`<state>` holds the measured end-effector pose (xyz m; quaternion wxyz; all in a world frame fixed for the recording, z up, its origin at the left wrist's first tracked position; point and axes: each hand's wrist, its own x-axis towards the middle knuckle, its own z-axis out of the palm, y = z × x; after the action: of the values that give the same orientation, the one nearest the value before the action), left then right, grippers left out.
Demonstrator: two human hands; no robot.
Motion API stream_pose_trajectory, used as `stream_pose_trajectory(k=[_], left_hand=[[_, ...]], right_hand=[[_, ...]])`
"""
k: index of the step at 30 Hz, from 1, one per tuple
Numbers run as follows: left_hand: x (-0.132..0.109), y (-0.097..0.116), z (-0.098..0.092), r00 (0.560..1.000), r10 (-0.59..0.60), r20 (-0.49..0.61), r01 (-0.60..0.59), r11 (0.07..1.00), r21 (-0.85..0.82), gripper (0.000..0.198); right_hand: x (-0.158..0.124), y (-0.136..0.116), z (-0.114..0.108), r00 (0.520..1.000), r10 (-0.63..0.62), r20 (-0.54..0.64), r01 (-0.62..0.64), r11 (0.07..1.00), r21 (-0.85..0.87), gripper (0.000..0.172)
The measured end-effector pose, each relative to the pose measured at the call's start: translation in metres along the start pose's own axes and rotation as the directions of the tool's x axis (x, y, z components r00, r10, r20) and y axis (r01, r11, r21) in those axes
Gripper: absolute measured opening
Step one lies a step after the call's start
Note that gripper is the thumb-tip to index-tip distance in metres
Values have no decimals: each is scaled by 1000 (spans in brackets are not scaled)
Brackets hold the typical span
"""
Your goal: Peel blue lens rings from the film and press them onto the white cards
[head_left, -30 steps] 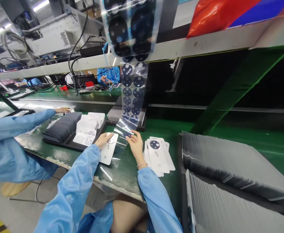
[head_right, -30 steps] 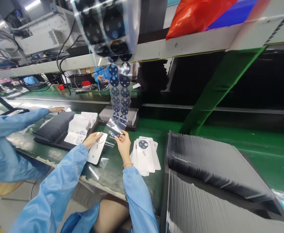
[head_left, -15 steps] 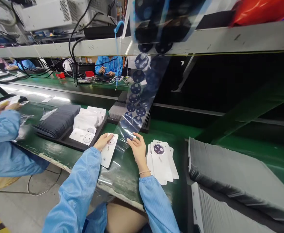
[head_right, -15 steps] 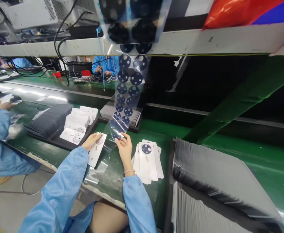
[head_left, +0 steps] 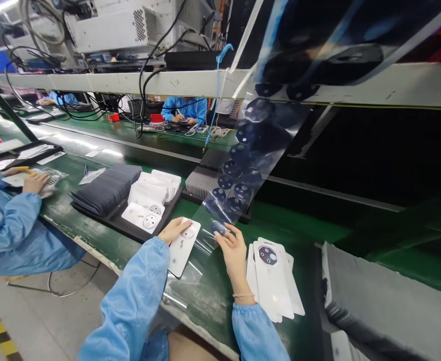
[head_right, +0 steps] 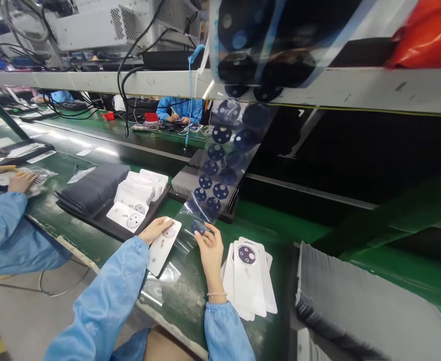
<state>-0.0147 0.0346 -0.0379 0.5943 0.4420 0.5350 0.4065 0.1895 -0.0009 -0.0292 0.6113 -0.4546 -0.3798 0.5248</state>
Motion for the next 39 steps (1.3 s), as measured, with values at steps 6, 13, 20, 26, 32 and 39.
stream_pose_trajectory(k=[6, 13, 20, 26, 32, 39], left_hand=[[1, -3, -1, 1000, -11, -2, 11, 1000, 5, 20], [-2, 1, 0, 1000, 6, -7, -6, 999, 49, 19], [-1, 2, -2, 1000, 23, 6, -23, 997, 73, 20], [-4, 8, -1, 997, 81, -11, -80, 994, 79, 25], [-11, 10, 4, 994, 112, -17, -111, 993, 30, 46], [-21, 20, 8, 984, 177, 2, -177, 983, 46, 47]], right_hand=[[1, 5, -1, 1000, 7, -4, -7, 1000, 15, 56], [2, 5, -2, 1000, 12, 0, -12, 998, 59, 53], [4, 5, 0, 1000, 16, 8, -17, 998, 66, 50], [6, 8, 2, 1000, 0, 2, 0, 999, 51, 49], [6, 2, 2, 998, -30, 48, 30, 1000, 2, 56], [3, -7, 0, 994, -73, 86, 78, 995, -58, 56]])
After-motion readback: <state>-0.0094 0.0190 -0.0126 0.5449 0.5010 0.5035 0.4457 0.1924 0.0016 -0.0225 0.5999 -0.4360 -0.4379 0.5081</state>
